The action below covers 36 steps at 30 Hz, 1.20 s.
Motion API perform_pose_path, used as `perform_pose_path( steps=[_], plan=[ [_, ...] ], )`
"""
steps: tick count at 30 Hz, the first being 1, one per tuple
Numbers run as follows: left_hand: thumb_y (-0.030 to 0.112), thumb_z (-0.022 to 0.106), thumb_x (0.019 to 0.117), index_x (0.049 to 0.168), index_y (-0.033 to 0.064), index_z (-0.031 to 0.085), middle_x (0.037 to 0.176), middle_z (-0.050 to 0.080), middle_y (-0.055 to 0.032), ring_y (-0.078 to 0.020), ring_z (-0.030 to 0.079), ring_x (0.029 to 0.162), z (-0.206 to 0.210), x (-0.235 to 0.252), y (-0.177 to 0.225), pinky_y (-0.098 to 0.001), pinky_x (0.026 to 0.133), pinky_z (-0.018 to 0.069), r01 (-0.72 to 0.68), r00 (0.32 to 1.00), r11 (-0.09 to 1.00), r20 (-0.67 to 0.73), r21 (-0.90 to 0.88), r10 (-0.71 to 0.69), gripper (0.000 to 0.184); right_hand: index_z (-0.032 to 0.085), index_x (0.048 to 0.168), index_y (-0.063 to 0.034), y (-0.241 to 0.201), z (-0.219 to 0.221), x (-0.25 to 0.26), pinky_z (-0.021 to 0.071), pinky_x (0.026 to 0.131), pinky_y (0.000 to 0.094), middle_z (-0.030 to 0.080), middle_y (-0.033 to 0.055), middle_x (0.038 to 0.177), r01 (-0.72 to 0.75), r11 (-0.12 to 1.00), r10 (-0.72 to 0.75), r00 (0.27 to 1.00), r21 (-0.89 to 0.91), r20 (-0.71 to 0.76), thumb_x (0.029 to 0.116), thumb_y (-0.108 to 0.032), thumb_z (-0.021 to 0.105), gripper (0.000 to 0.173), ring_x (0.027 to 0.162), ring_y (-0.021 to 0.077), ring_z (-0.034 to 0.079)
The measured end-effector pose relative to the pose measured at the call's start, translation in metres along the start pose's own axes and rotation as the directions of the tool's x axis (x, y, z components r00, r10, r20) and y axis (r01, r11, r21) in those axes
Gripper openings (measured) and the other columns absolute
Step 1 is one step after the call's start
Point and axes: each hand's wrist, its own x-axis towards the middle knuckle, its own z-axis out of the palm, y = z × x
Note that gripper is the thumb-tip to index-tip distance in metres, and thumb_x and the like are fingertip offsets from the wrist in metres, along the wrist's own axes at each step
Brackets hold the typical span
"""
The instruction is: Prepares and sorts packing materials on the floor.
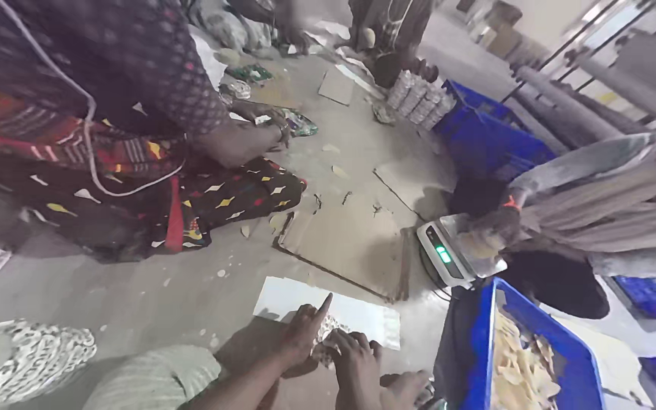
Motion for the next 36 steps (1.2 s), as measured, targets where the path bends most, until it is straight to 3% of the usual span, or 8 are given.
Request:
perform_pose_path(
  steps=[4, 7, 11, 14, 18, 23, 29, 36],
  plan=[
    [-0.019, 0.062, 0.0840, 0.164, 0.0049, -0.002, 0.143, 0.054, -0.0309, -0.0405, 0.047, 0.141, -0.008, 0.010, -0.005, -0.0519, 0.128, -0.0020, -0.133, 0.981, 0.989, 0.148, 0.059, 0.123, 0.105, 0.078, 0.117, -0.0109, 0.004, -0.018, 0.021, 0.0419, 0.102, 0.0536, 0.076, 0.0094, 0.115, -0.007, 1.000, 0.008, 0.962, -0.004, 0.273, 0.0909, -0.028, 0.075, 0.032, 0.117, 0.0311, 0.065],
    [-0.013, 0.069, 0.0835, 0.165, 0.0073, 0.003, 0.146, 0.053, -0.0280, -0.0406, 0.042, 0.145, -0.011, 0.012, -0.004, -0.0587, 0.125, -0.0090, -0.204, 0.968, 0.975, 0.163, 0.086, 0.188, 0.107, 0.080, 0.107, -0.0081, 0.008, -0.010, 0.021, 0.0458, 0.100, 0.0519, 0.077, 0.0111, 0.105, -0.042, 0.999, 0.044, 0.975, -0.015, 0.218, 0.0824, -0.036, 0.080, 0.037, 0.109, 0.0333, 0.068],
    [0.009, 0.080, 0.0815, 0.162, -0.0056, 0.009, 0.162, 0.027, -0.0314, -0.0437, 0.022, 0.154, 0.000, -0.022, 0.001, -0.0594, 0.126, 0.0071, -0.011, 0.989, 0.996, -0.147, -0.085, -0.002, 0.108, 0.080, 0.099, -0.0046, 0.002, 0.004, -0.006, 0.0525, 0.091, 0.0558, 0.077, 0.0140, 0.094, -0.193, 0.976, 0.194, 0.981, 0.097, -0.004, 0.0773, -0.038, 0.084, 0.040, 0.098, 0.0378, 0.070],
    [0.021, 0.086, 0.0800, 0.161, -0.0041, 0.004, 0.154, 0.040, -0.0279, -0.0398, 0.042, 0.144, 0.022, -0.063, 0.005, -0.0490, 0.119, 0.0361, 0.280, 0.885, 0.814, -0.192, -0.509, -0.424, 0.118, 0.079, 0.098, -0.0050, -0.021, 0.005, -0.029, 0.0523, 0.090, 0.0570, 0.077, 0.0127, 0.093, -0.393, 0.907, 0.397, 0.918, 0.151, 0.004, 0.0803, -0.037, 0.082, 0.037, 0.096, 0.0371, 0.070],
    [0.025, 0.075, 0.0950, 0.147, -0.0032, 0.041, 0.132, 0.059, -0.0252, -0.0330, 0.063, 0.118, 0.051, -0.072, 0.000, -0.0471, 0.100, 0.0532, 0.381, 0.808, 0.476, 0.035, -0.793, -0.588, 0.068, 0.079, 0.097, -0.0040, -0.041, 0.026, -0.049, 0.0501, 0.090, 0.0601, 0.077, 0.0148, 0.093, -0.438, 0.882, 0.447, 0.894, 0.173, -0.017, 0.0801, -0.034, 0.083, 0.035, 0.095, 0.0392, 0.070],
    [0.023, 0.074, 0.0957, 0.128, -0.0059, 0.061, 0.124, 0.064, -0.0242, -0.0332, 0.062, 0.115, 0.052, -0.054, -0.007, -0.0493, 0.101, 0.0496, 0.376, 0.804, 0.528, -0.015, -0.761, -0.594, 0.045, 0.079, 0.103, -0.0024, -0.021, 0.035, -0.049, 0.0516, 0.091, 0.0558, 0.075, 0.0170, 0.103, -0.413, 0.799, 0.433, 0.899, 0.436, 0.057, 0.0871, -0.030, 0.080, 0.032, 0.100, 0.0352, 0.070],
    [0.026, 0.079, 0.0918, 0.130, -0.0070, 0.060, 0.130, 0.062, -0.0262, -0.0363, 0.059, 0.124, 0.043, -0.059, 0.003, -0.0520, 0.107, 0.0451, 0.456, 0.780, 0.576, -0.006, -0.678, -0.625, 0.054, 0.060, 0.122, 0.0075, 0.005, 0.045, -0.042, 0.0570, 0.075, 0.0340, 0.069, 0.0155, 0.100, -0.605, 0.182, 0.420, 0.760, 0.775, 0.496, 0.0986, -0.013, 0.068, 0.032, 0.080, 0.0166, 0.066],
    [0.018, 0.075, 0.0943, 0.128, -0.0108, 0.060, 0.125, 0.064, -0.0288, -0.0373, 0.061, 0.119, 0.044, -0.068, 0.011, -0.0518, 0.106, 0.0460, 0.415, 0.818, 0.640, -0.043, -0.647, -0.574, 0.046, 0.062, 0.121, 0.0050, 0.006, 0.018, -0.038, 0.0526, 0.077, 0.0311, 0.066, 0.0098, 0.095, -0.687, 0.175, 0.378, 0.708, 0.706, 0.596, 0.1026, -0.015, 0.061, 0.027, 0.080, 0.0123, 0.061]
  ],
)
